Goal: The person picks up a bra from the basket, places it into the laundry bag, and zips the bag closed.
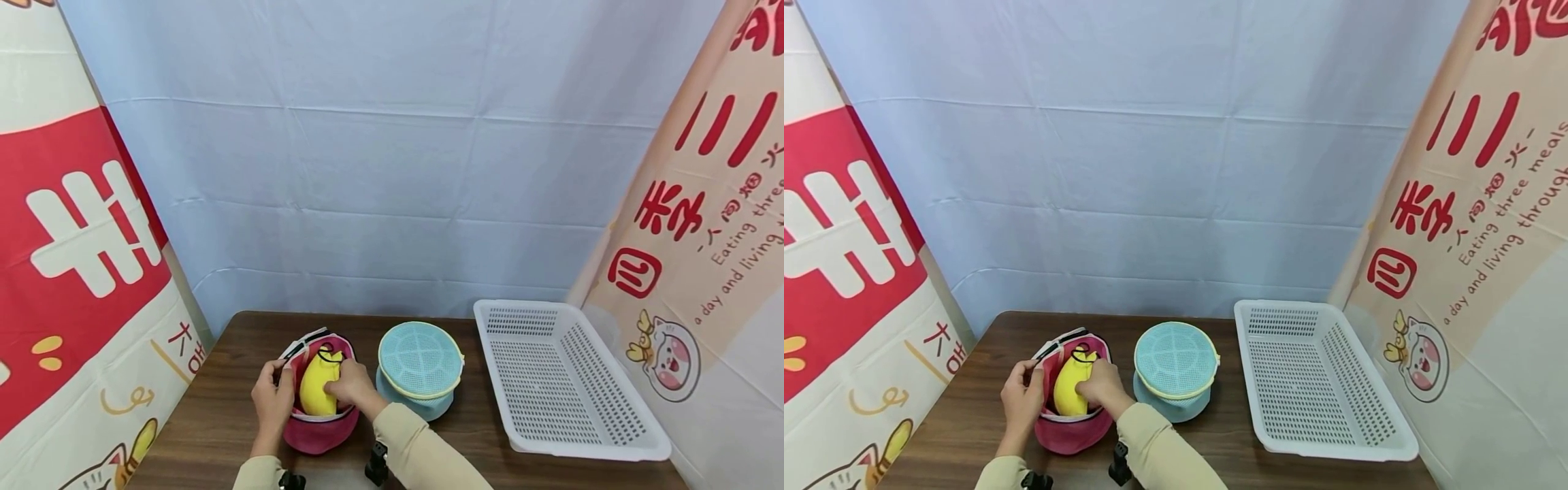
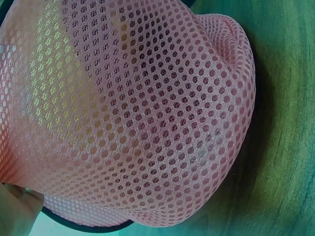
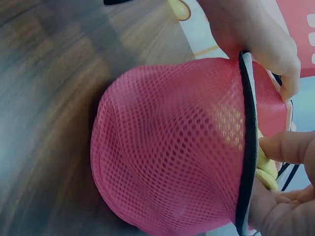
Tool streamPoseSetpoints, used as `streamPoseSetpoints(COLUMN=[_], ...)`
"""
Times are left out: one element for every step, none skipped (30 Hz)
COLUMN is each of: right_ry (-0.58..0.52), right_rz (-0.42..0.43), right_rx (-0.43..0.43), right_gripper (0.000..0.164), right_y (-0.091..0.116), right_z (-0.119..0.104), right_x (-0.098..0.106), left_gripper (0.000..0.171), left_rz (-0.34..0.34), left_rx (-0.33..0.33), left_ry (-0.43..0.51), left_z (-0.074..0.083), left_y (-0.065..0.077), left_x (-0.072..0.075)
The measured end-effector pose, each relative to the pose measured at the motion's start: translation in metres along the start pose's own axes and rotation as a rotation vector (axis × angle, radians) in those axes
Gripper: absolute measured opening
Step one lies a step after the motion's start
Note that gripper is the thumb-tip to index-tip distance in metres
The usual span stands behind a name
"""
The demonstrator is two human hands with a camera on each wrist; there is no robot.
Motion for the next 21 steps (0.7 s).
streamPoseSetpoints(right_ry=[0.013, 0.023, 0.032, 0.042, 0.06, 0.08, 0.112, 0.148, 0.181, 0.216, 0.249, 0.27, 0.285, 0.286, 0.273, 0.263, 0.244, 0.215, 0.195, 0.176, 0.146], right_rz=[0.006, 0.011, 0.017, 0.023, 0.028, 0.036, 0.043, 0.054, 0.065, 0.074, 0.086, 0.09, 0.091, 0.092, 0.084, 0.077, 0.07, 0.058, 0.056, 0.055, 0.05], right_rx=[0.003, 0.003, 0.004, 0.005, 0.01, 0.018, 0.027, 0.041, 0.059, 0.075, 0.096, 0.108, 0.116, 0.123, 0.121, 0.12, 0.119, 0.11, 0.111, 0.114, 0.113], right_gripper=[0.021, 0.022, 0.023, 0.024, 0.025, 0.025, 0.026, 0.027, 0.028, 0.029, 0.03, 0.03, 0.032, 0.031, 0.03, 0.028, 0.026, 0.025, 0.025, 0.027, 0.028], right_y=[-0.001, -0.002, -0.002, -0.003, -0.004, -0.005, -0.005, -0.006, -0.007, -0.008, -0.009, -0.009, -0.009, -0.009, -0.009, -0.009, -0.009, -0.008, -0.008, -0.007, -0.007], right_z=[0.0, 0.0, 0.001, 0.001, 0.002, 0.002, 0.002, 0.002, 0.001, 0.0, -0.001, -0.002, -0.002, -0.002, -0.001, -0.001, 0.0, 0.001, 0.001, 0.002, 0.002], right_x=[0.002, 0.003, 0.004, 0.005, 0.006, 0.007, 0.008, 0.009, 0.011, 0.012, 0.013, 0.014, 0.015, 0.016, 0.015, 0.015, 0.015, 0.014, 0.014, 0.014, 0.013], left_gripper=[0.009, 0.009, 0.009, 0.009, 0.009, 0.009, 0.009, 0.009, 0.009, 0.01, 0.01, 0.01, 0.01, 0.01, 0.01, 0.01, 0.01, 0.01, 0.01, 0.01, 0.01], left_rz=[0.0, 0.001, 0.004, 0.008, 0.014, 0.018, 0.023, 0.027, 0.029, 0.032, 0.032, 0.031, 0.029, 0.028, 0.027, 0.025, 0.024, 0.024, 0.025, 0.024, 0.024], left_rx=[0.004, 0.009, 0.01, 0.011, 0.011, 0.012, 0.009, 0.007, 0.005, 0.004, 0.005, 0.006, 0.007, 0.008, 0.01, 0.01, 0.011, 0.011, 0.012, 0.013, 0.014], left_ry=[-0.003, -0.003, -0.005, -0.005, -0.006, -0.005, -0.005, -0.006, -0.009, -0.012, -0.016, -0.02, -0.026, -0.032, -0.036, -0.039, -0.042, -0.042, -0.043, -0.043, -0.045], left_z=[0.0, -0.001, -0.001, -0.001, -0.001, -0.001, -0.001, -0.001, -0.001, -0.001, -0.001, -0.002, -0.002, -0.003, -0.003, -0.003, -0.003, -0.003, -0.002, -0.002, -0.002], left_y=[0.0, -0.001, -0.001, -0.001, -0.001, -0.001, -0.002, -0.002, -0.002, -0.002, -0.002, -0.002, -0.002, -0.002, -0.002, -0.002, -0.002, -0.002, -0.002, -0.002, -0.002], left_x=[0.0, -0.001, -0.001, 0.0, 0.0, 0.0, 0.001, 0.001, 0.002, 0.002, 0.002, 0.003, 0.003, 0.003, 0.003, 0.003, 0.003, 0.003, 0.004, 0.004, 0.004])
Point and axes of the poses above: each hand's wrist, its own y-axis away from the middle knuckle, its own x-axis out of the back of the hand, z = x × y, the point moved 8 cm from there along -y, towards the middle knuckle, and after that the axes turned 11 degrees about z, right-handed, at the moved point
